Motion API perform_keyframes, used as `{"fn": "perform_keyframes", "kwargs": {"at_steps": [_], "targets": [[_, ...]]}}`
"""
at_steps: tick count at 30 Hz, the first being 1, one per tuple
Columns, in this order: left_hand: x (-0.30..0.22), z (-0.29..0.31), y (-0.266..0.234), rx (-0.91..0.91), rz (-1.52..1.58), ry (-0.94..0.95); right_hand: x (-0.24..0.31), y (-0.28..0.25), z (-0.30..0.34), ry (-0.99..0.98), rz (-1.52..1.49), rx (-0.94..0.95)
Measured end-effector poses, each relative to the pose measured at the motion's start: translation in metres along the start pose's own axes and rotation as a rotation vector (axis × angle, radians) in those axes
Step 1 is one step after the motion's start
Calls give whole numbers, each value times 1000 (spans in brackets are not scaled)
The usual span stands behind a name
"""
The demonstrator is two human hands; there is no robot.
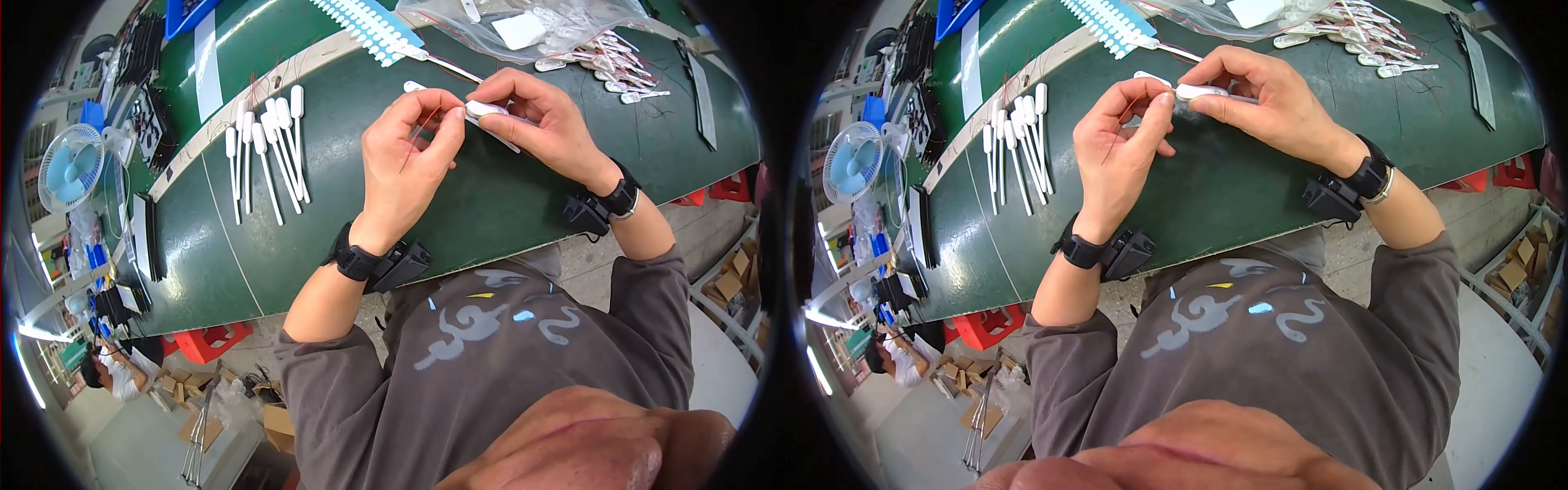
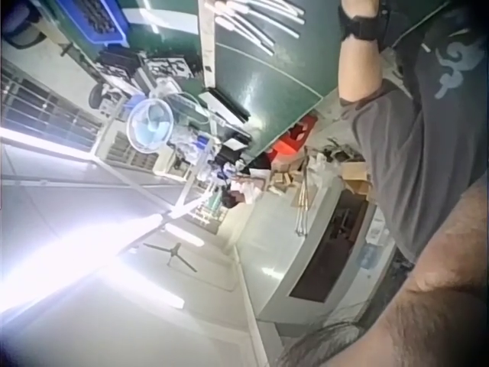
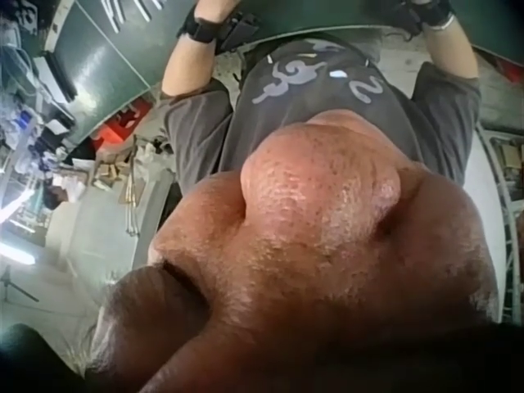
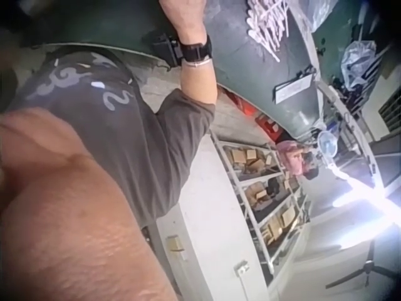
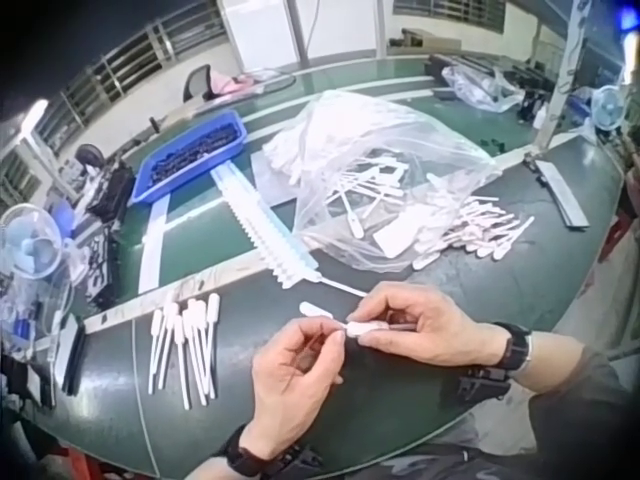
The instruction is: The person picks up a white plastic housing and a light strip, then threads the wires through the housing by hand. They press the components together to secure the assembly before setting it aside on the table.
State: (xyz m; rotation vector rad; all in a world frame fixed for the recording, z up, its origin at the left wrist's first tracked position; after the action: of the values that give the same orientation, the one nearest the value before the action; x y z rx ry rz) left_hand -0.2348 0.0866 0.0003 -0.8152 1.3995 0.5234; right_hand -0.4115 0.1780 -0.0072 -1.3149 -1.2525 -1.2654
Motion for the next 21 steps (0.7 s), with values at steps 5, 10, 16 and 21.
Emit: {"fn": "perform_keyframes", "kwargs": {"at_steps": [5,10,16,21], "targets": [[2,2,0,-36,-83,44,0,1,3,-17,17,1],[1,1,2,-29,-46,17,1,0,1,-13,4,-2],[1,1,2,-19,-23,-10,1,1,2,-22,49,-14],[5,2,4,-27,-71,56,-1,-1,2,-26,69,-22]]}}
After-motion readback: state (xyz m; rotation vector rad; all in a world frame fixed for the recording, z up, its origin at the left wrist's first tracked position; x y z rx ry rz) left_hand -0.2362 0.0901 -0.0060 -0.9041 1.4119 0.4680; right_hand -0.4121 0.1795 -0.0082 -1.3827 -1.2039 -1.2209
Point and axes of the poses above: each hand's wrist, its own z-axis away from the middle knuckle, its own y-axis out of the palm, x = y × z, the point moved 1 cm from there along -z, towards the middle knuckle, and after that the axes turned 11 degrees about -z, right-handed, at the moved point
